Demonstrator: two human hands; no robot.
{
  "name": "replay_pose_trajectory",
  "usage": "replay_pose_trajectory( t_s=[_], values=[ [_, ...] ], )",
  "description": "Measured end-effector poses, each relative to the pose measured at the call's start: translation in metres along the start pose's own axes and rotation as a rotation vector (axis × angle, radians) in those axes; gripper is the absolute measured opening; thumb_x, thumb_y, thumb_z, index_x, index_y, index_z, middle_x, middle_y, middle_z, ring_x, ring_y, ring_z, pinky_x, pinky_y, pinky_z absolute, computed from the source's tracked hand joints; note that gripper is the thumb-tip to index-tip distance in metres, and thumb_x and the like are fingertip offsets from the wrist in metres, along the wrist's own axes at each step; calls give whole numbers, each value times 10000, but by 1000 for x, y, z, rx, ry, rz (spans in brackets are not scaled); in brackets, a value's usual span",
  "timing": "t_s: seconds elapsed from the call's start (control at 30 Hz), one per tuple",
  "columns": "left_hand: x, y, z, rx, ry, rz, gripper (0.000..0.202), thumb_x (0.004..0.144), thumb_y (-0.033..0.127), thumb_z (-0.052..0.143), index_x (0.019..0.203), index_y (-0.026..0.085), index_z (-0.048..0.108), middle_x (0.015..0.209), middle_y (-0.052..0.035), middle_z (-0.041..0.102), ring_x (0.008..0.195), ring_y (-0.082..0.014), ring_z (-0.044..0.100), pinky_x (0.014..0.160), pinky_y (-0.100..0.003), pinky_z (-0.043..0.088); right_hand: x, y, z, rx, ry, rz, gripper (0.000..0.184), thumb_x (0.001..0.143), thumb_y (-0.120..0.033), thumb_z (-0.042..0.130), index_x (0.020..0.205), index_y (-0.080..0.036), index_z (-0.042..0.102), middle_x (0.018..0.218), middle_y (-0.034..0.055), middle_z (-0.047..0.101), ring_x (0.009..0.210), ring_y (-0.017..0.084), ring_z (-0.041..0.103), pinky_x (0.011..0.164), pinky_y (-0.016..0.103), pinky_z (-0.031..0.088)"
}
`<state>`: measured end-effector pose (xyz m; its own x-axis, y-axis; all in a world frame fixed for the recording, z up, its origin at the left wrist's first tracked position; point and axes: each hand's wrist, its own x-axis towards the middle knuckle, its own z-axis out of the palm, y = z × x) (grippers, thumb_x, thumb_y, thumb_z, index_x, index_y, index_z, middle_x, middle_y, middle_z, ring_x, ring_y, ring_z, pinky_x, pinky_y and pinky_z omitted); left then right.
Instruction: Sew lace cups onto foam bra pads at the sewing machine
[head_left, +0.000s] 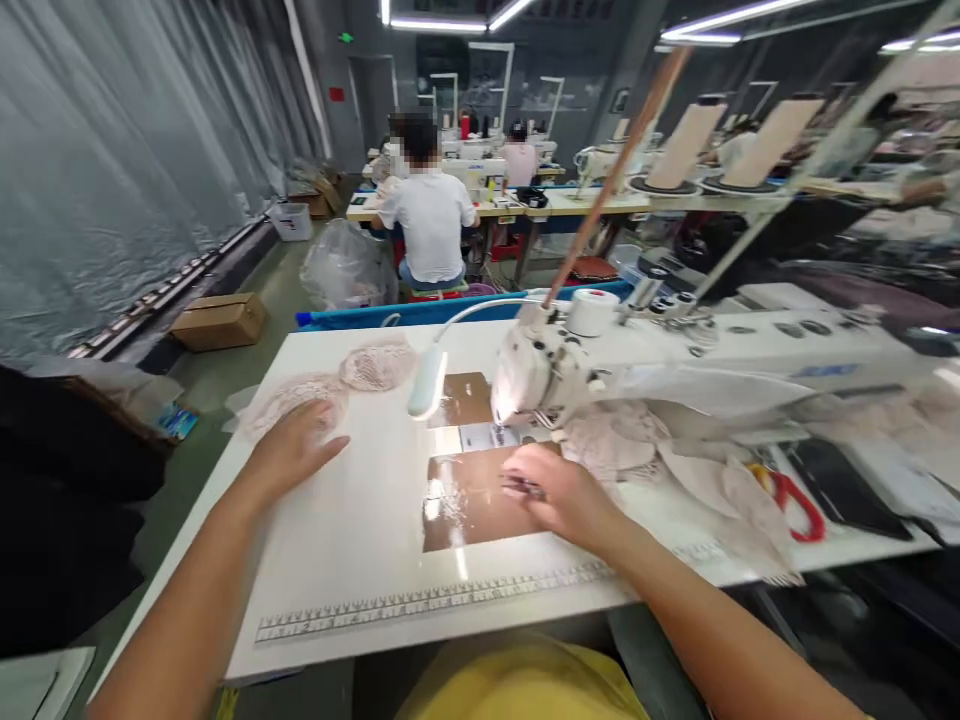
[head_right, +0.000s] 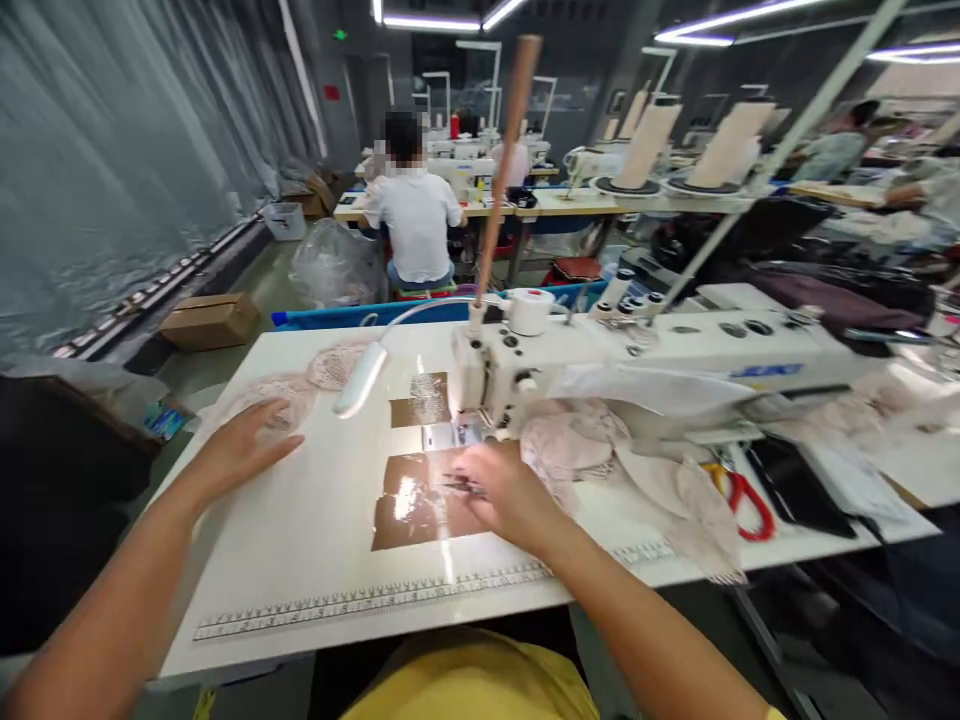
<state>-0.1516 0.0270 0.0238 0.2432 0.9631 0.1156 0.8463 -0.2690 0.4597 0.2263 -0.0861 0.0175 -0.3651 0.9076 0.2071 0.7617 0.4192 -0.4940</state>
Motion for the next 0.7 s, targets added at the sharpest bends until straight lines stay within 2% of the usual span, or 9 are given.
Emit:
replay_pose_trajectory(
  t_s=[0.07, 0.13, 0.23, 0.3, 0.37, 0.43, 0.5, 0.6, 0.7],
  values=[
    [-19, 29, 4, -147, -162, -65, 516, 785, 552, 599, 1230, 297, 549, 1349, -19, 543, 1237, -333, 484, 931, -416, 473, -38, 27, -10, -115, 193, 211, 289, 828, -331, 589, 1097, -228, 589, 1179, 106, 598, 955, 239, 607, 756, 337, 490],
    [-36, 67, 19, -363, -376, -71, 470, 771, 551, 630, 1159, 286, 610, 1279, -37, 602, 1170, -307, 542, 916, -394, 480, -64, 54, -13, -160, 266, 360, 276, 809, -327, 590, 1053, -200, 611, 1142, 133, 615, 908, 265, 625, 726, 366, 490],
    [-50, 131, 60, -806, -730, -35, 487, 761, 529, 674, 1098, 179, 640, 1150, -117, 663, 1094, -269, 596, 964, -386, 446, -85, 75, -14, -97, 308, 378, 161, 841, -250, 496, 908, -178, 624, 909, 115, 668, 838, 255, 634, 728, 364, 482],
    [-50, 174, 95, -1077, -887, -145, 535, 786, 560, 640, 1135, 155, 619, 1195, -148, 637, 1073, -248, 609, 962, -385, 444, -91, 67, -17, -26, 369, 339, 163, 874, -271, 466, 912, -192, 604, 852, 83, 666, 804, 219, 626, 720, 332, 479],
    [-48, 213, 130, -1322, -995, -342, 654, 752, 695, 569, 1092, 139, 626, 1149, -162, 651, 981, -257, 645, 871, -393, 488, -97, 49, -20, 188, 456, 227, 132, 884, -278, 473, 837, -216, 580, 769, 45, 647, 727, 182, 602, 668, 297, 464],
    [-45, 247, 161, -1479, -1149, -443, 767, 732, 780, 480, 1012, 84, 639, 1013, -184, 680, 918, -280, 656, 828, -406, 496, -105, 28, -22, 389, 386, 18, 92, 870, -253, 500, 806, -225, 560, 748, 19, 636, 693, 153, 586, 634, 266, 450],
    [-45, 273, 181, -1593, -1179, -475, 714, 742, 745, 502, 921, 71, 651, 869, -156, 690, 846, -265, 661, 799, -377, 496, -113, 11, -22, 475, 330, -207, 56, 825, -195, 501, 794, -220, 542, 737, 13, 636, 692, 146, 587, 641, 261, 447],
    [-49, 294, 185, -1617, -1148, -452, 460, 736, 514, 678, 890, 80, 665, 730, -85, 669, 725, -200, 652, 745, -311, 494, -128, -1, -28, 549, 189, -436, 100, 791, -185, 482, 850, -207, 559, 766, 24, 649, 687, 136, 594, 622, 242, 453],
    [-61, 289, 168, -1528, -1106, -421, 303, 715, 316, 744, 895, 82, 682, 597, -20, 613, 527, -108, 578, 597, -225, 472, -137, 1, -44, 618, 27, -553, 157, 845, -245, 483, 949, -208, 594, 871, 34, 686, 775, 127, 635, 700, 222, 487]
  ],
)
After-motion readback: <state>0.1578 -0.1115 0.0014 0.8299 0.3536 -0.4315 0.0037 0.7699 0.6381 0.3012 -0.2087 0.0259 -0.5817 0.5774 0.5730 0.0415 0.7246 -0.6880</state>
